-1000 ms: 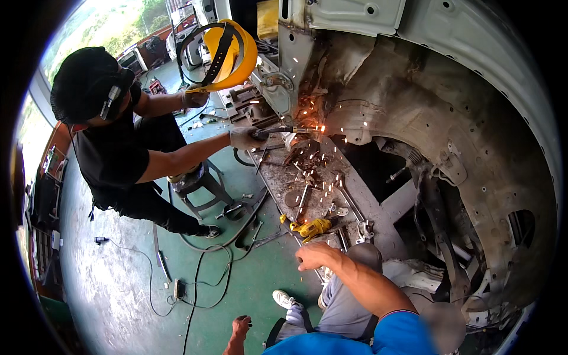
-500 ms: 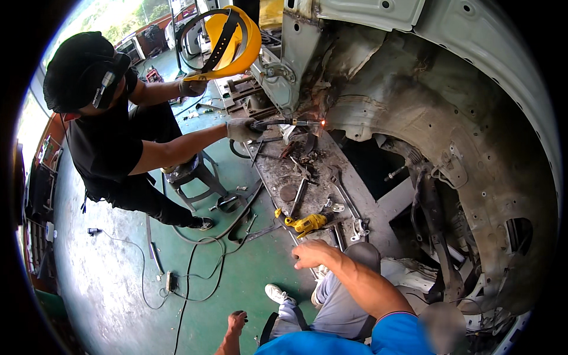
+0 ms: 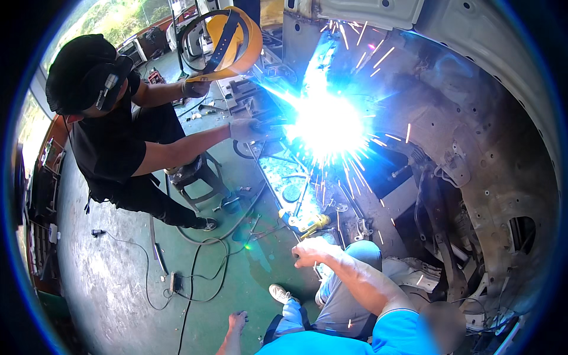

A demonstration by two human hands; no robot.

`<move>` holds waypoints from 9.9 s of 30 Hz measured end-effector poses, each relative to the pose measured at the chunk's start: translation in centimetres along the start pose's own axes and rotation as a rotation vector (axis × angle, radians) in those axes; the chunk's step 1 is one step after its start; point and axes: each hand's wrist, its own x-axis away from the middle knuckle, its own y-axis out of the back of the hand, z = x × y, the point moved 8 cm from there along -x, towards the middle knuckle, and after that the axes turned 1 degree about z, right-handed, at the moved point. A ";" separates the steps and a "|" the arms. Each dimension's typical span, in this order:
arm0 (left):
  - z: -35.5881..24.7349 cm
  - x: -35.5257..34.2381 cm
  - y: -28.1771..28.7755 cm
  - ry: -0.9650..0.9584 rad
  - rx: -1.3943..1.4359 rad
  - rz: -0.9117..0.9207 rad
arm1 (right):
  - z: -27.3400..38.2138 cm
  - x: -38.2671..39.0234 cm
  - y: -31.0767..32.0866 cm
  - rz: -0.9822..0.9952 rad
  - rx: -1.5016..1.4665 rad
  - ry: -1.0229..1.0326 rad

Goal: The person positions a metal patch onto a damaged car wheel well and holds it in place while a coworker welds the patch to the vehicle. The person uses a hammer to tap the patch and adjusts its position during the process.

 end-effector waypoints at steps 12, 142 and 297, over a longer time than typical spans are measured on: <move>-0.6 0.1 -0.8 0.025 0.074 0.069 | -0.4 0.3 -0.4 -0.014 -0.057 0.033; 6.2 1.8 -3.8 0.031 0.214 -0.034 | -3.9 -1.4 -4.0 0.136 0.013 -0.067; 4.4 0.1 -3.4 0.036 0.158 -0.045 | -1.3 -1.7 -2.4 0.093 -0.017 -0.013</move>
